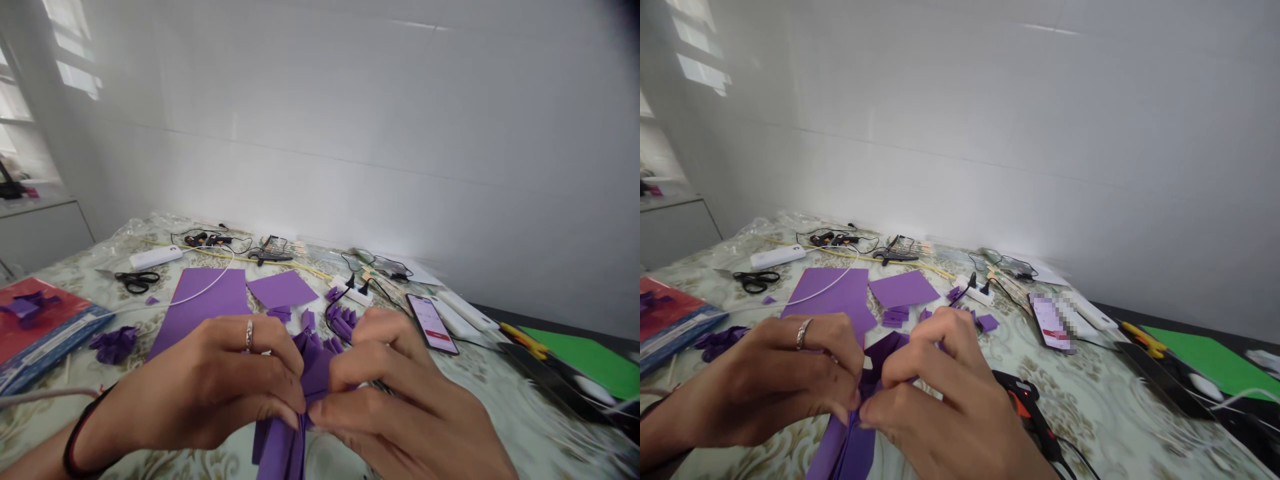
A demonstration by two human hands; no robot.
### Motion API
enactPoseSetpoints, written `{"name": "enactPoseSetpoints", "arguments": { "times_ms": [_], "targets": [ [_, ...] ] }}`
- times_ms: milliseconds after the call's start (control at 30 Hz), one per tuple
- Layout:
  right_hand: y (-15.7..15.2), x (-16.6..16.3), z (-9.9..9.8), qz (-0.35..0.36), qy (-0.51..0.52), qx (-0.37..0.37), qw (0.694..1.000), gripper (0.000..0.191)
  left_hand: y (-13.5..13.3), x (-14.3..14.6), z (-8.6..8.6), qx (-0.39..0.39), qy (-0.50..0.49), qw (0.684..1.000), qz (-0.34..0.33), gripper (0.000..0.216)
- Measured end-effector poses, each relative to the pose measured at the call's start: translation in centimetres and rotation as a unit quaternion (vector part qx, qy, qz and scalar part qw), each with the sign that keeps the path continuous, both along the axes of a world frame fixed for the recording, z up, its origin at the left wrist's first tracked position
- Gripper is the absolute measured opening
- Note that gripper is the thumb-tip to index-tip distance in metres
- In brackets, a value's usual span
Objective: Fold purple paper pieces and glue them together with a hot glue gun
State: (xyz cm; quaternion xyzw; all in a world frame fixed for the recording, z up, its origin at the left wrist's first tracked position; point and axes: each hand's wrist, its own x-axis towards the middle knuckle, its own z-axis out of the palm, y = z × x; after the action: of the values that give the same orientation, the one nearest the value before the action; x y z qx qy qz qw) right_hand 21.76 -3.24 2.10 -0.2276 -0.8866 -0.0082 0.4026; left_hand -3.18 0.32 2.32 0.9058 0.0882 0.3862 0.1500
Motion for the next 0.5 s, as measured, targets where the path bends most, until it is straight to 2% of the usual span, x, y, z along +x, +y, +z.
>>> {"name": "enactPoseSetpoints", "arguments": {
  "times_ms": [133, 300, 500],
  "targets": [
    [-0.6, 0.09, 0.03, -0.026, -0.014, 0.013, 0.999, 0.023, -0.08, -0.27, 0.14, 0.025, 0.017, 1.0, -0.003, 0.01],
    [-0.49, -0.17, 0.42, -0.046, 0.007, 0.046, 0.998, 0.022, -0.34, -0.09, 0.41, 0.049, 0.007, 0.999, -0.006, 0.015],
    [-0.55, 0.11, 0.71, -0.061, -0.013, 0.076, 0.995, 0.026, -0.79, 0.24, 0.87, 0.038, 0.009, 0.999, 0.0, 0.017]
  ]
}}
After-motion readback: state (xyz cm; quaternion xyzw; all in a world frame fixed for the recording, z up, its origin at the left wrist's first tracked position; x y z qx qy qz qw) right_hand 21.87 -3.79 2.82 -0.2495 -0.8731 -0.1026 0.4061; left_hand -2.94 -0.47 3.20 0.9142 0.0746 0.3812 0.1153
